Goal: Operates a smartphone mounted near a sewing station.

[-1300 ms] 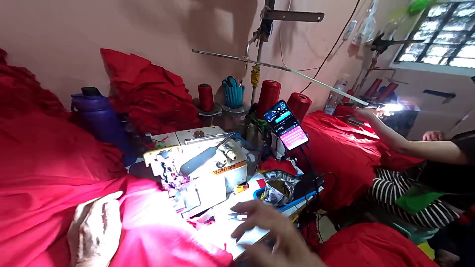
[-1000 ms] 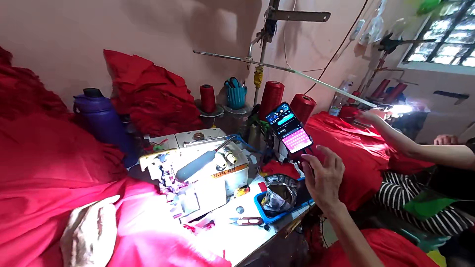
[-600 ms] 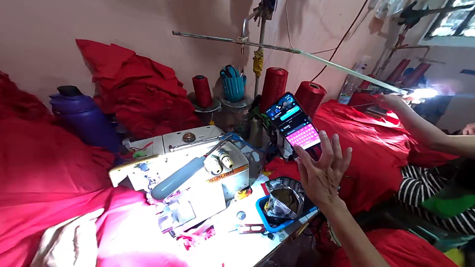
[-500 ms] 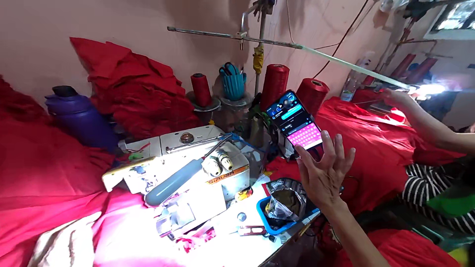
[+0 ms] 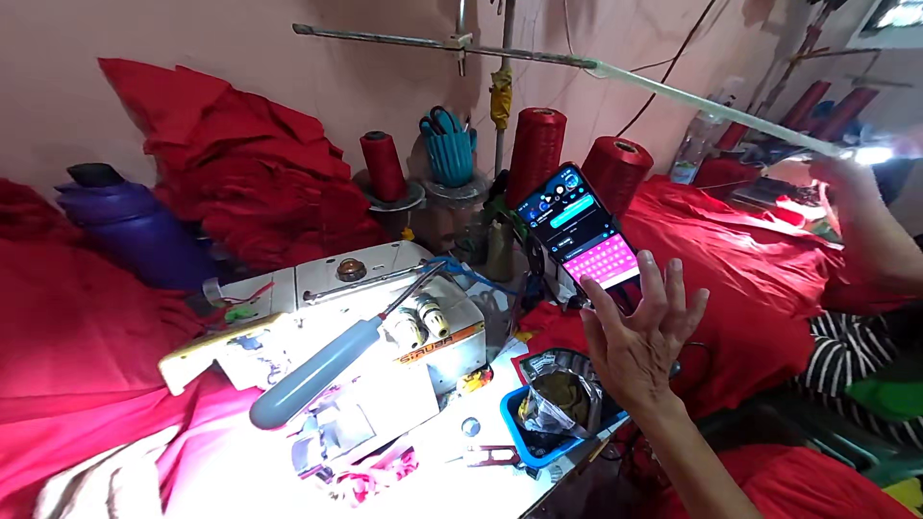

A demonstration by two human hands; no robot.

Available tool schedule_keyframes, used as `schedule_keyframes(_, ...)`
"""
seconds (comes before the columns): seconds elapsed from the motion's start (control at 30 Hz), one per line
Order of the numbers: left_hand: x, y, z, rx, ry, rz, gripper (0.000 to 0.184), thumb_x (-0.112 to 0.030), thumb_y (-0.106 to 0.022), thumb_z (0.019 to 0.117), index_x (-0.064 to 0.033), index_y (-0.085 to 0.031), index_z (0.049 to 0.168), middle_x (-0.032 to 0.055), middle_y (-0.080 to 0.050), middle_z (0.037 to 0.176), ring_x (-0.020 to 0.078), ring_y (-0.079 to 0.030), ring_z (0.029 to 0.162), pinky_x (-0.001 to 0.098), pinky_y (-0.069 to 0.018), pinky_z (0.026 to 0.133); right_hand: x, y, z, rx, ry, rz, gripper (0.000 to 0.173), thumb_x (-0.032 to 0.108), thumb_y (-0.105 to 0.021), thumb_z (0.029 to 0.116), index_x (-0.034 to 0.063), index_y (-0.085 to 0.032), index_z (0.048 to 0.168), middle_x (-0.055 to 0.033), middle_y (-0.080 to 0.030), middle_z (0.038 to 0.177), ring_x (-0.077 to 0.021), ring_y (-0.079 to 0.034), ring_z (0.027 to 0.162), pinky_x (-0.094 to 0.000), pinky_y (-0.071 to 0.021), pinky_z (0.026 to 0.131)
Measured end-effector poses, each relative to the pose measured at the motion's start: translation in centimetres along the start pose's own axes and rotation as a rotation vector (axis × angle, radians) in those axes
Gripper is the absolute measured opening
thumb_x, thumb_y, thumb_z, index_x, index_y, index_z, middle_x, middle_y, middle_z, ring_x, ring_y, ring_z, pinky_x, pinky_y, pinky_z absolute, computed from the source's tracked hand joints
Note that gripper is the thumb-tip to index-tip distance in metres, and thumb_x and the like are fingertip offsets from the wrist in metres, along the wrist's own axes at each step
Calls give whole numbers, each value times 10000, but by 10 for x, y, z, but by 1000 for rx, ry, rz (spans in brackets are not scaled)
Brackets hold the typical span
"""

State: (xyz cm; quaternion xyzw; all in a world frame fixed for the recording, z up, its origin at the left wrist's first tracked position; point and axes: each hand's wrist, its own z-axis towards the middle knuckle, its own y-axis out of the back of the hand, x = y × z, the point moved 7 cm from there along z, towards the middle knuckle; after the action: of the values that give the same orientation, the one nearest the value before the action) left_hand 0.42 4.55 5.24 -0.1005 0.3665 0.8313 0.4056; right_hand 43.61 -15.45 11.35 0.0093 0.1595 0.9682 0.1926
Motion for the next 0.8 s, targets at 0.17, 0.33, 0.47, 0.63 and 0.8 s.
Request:
schedule_keyframes(0.17, -13, 2, 1, -12, 28, 19, 353, -53, -390, 1043, 136, -676, 1126, 338, -661, 1127, 398, -612, 1147, 409, -420, 1061, -1, -1, -2, -9, -2, -1, 302, 350, -523, 1037, 259, -708, 1257, -220, -422, 1565, -477, -258, 1508, -765, -107, 1132)
schedule_keyframes(0.33, -4, 1, 0, 21, 20, 4, 387, -113, -369, 1084, 95, -682, 1174, 290, -684, 1177, 351, -653, 1139, 371, -451, 1055, -2, 0, -3, 3, 0, 15, 302, 350, -513, 1040, 247, -708, 1245, -222, -423, 1564, -476, -254, 1510, -765, -101, 1133)
schedule_keyframes(0.47, -6, 1, 0, 27, 15, 8, 393, -107, -359, 1084, 111, -672, 1176, 306, -675, 1180, 371, -651, 1134, 391, -455, 1049, -2, -1, -2, 16, 2, 8, 314, 353, -507, 1039, 257, -688, 1277, -244, -424, 1554, -496, -266, 1499, -776, -115, 1117)
schedule_keyframes(0.63, 3, 1, 0, -5, -15, -8, 374, -106, -378, 1078, 85, -688, 1160, 278, -691, 1157, 326, -669, 1110, 358, -480, 1025, -2, -2, -1, 11, -15, 8, 315, 352, -522, 1029, 258, -689, 1279, -237, -423, 1557, -488, -264, 1502, -773, -106, 1121)
schedule_keyframes(0.8, -9, 3, 0, 1, -13, 35, 370, -81, -377, 1064, 108, -684, 1150, 305, -687, 1148, 364, -663, 1122, 384, -465, 1038, -2, -4, -1, 34, -14, 18, 327, 353, -523, 1031, 259, -680, 1303, -245, -405, 1567, -497, -248, 1505, -783, -101, 1114)
